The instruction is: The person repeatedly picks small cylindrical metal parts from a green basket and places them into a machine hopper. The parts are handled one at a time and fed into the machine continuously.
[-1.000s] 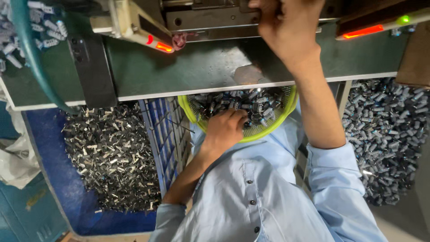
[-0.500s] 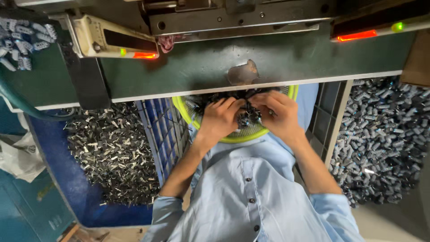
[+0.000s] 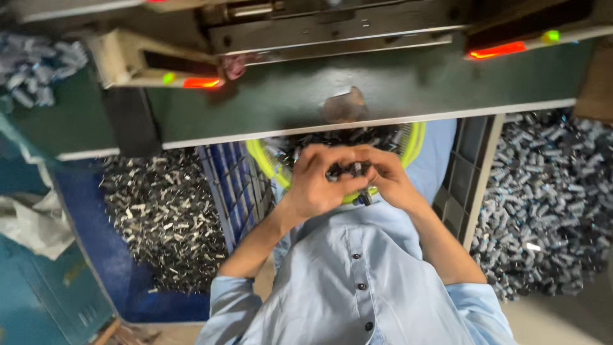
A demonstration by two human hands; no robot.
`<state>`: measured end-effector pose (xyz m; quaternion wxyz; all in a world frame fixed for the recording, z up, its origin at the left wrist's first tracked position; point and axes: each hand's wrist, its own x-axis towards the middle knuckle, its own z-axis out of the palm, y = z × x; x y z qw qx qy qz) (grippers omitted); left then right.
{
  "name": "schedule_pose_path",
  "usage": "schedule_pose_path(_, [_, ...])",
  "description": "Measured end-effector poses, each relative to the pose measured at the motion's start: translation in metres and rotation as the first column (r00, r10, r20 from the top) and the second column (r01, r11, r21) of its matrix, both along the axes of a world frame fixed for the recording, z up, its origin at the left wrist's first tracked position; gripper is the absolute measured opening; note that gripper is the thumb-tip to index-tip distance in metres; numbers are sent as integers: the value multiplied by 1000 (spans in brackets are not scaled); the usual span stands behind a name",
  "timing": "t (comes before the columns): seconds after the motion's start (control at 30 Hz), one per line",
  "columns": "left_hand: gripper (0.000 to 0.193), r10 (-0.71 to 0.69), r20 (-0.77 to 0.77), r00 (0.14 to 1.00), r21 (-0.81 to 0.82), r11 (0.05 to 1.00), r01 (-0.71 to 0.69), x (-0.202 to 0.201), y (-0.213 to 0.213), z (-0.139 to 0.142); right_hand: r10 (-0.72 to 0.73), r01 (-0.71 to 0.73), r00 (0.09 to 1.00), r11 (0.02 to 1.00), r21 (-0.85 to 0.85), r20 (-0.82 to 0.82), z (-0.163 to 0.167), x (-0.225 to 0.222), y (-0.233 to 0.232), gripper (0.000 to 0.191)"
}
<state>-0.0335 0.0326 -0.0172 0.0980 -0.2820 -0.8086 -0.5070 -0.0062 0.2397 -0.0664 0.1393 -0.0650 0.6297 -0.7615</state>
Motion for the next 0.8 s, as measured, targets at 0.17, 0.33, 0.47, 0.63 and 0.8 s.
schedule_pose_path(0.17, [19, -243, 599, 763, 607, 760, -234, -2, 2, -4, -296, 318, 948, 905, -282, 119, -23, 9, -25, 11])
schedule_pose_path(0.33, [22, -12, 394, 919, 331, 935, -130, 13, -5, -17, -413, 412, 911, 910, -56, -6, -12, 19, -30, 18])
schedule_pose_path(0.47, [20, 155, -207, 966, 79, 987, -142, -1, -9, -10, -387, 432, 901, 845, -314, 198, -6, 17, -40, 26])
schedule_pose_path(0.63, [23, 40, -450, 892, -122, 987, -105, -10, -23, 19, -303, 408, 904, 821, -400, 300, -8, 1, -38, 27])
schedule_pose_path(0.8, [14, 154, -286, 946, 18, 988, -156, 8, -34, 30, -142, 492, 808, 697, -522, 572, 3, -14, -31, 15])
